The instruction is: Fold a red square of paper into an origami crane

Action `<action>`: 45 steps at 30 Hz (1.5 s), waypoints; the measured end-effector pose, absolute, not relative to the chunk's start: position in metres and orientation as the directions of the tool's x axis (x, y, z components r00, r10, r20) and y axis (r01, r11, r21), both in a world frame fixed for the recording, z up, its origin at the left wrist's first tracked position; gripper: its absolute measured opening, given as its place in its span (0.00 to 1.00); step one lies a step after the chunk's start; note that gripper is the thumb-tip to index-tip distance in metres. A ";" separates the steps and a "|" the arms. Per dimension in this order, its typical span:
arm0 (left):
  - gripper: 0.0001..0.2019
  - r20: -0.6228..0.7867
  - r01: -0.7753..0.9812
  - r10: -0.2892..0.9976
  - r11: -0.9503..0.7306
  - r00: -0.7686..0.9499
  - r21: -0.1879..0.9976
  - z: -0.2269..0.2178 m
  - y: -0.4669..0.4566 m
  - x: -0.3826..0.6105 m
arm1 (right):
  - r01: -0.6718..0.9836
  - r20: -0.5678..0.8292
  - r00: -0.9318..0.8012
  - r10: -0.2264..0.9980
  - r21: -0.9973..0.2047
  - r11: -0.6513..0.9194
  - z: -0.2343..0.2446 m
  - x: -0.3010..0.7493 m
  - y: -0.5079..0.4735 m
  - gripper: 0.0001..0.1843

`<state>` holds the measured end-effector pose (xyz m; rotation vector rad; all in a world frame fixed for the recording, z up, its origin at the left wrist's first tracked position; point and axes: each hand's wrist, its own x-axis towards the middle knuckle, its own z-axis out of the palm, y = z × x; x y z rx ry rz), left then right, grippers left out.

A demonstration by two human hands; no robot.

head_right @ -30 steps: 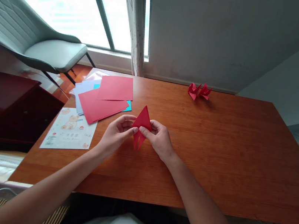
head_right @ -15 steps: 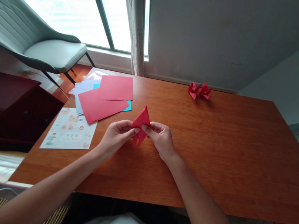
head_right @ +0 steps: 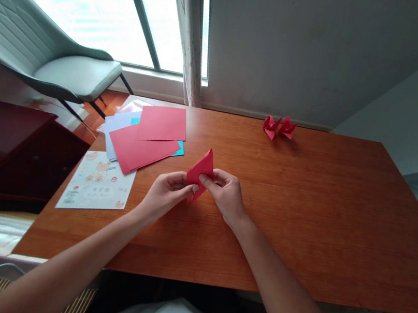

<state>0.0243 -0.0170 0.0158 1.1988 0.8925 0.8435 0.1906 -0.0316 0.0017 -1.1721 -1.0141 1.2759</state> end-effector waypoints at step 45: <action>0.18 -0.097 -0.067 0.845 0.155 0.526 0.986 0.023 -0.016 0.021 | -0.190 -0.049 0.065 0.997 -0.981 -0.036 0.009 0.189 -0.034 0.11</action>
